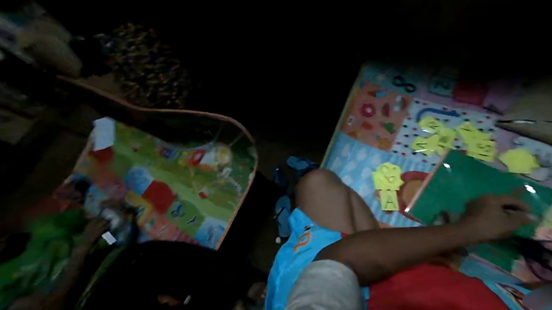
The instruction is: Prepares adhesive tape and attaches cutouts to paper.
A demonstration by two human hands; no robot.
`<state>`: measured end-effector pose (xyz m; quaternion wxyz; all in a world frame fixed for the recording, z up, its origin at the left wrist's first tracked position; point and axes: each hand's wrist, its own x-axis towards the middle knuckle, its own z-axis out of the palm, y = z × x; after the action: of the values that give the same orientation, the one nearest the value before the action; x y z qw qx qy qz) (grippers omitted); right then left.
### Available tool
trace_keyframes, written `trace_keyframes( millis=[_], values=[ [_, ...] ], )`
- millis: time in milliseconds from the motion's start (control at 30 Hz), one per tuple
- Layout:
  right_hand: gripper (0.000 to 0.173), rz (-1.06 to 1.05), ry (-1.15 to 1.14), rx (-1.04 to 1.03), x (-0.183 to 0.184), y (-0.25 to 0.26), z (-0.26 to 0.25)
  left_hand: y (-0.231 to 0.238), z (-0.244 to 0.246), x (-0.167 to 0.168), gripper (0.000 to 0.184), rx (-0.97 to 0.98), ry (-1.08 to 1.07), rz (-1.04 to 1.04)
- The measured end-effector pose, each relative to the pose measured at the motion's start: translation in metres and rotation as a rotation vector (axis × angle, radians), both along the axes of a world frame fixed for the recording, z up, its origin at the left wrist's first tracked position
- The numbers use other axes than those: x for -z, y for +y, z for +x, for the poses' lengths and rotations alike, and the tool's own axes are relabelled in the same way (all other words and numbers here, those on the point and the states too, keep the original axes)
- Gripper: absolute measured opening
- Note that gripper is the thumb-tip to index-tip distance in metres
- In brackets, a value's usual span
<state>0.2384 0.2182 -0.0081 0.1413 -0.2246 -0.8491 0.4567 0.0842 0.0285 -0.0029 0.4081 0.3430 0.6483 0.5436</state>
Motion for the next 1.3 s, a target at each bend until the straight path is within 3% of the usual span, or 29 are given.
trace_keyframes(
  millis=[200, 333, 567, 767, 900, 1000, 1067, 1167, 1300],
  values=[
    [0.024, -0.22, -0.126, 0.452, -0.026, -0.001, -0.044, 0.001, 0.0, -0.003, 0.029, 0.038, -0.005, -0.088],
    [0.026, -0.347, -0.188, 0.491, -0.011, 0.003, -0.081, 0.004, -0.002, 0.002, 0.029, 0.031, 0.001, -0.102],
    [0.024, -0.845, -0.136, 0.684, 0.035, -0.002, -0.127, 0.003, -0.01, 0.005, 0.03, 0.016, -0.044, -0.169],
    [0.031, -0.874, -0.296, 0.812, 0.047, -0.001, -0.152, 0.002, -0.014, 0.006, 0.035, -0.02, -0.099, -0.193],
    [0.034, -0.94, -0.13, 0.845, 0.046, 0.006, -0.172, 0.002, -0.017, 0.006, 0.036, -0.023, -0.124, -0.211],
    [0.041, -0.839, -0.162, 0.787, 0.058, 0.008, -0.173, 0.002, -0.018, 0.006, 0.037, -0.033, -0.14, -0.214],
    [0.039, -0.538, -0.341, 0.674, 0.078, 0.008, -0.163, 0.003, -0.018, 0.006, 0.037, -0.037, -0.156, -0.214],
    [0.034, -0.192, -0.533, 0.27, 0.078, 0.006, -0.132, 0.004, -0.017, 0.006, 0.037, -0.036, -0.169, -0.212],
    [0.039, 0.061, -0.733, -0.282, 0.077, -0.002, -0.094, 0.005, -0.013, 0.003, 0.039, -0.037, -0.167, -0.21]
  ],
)
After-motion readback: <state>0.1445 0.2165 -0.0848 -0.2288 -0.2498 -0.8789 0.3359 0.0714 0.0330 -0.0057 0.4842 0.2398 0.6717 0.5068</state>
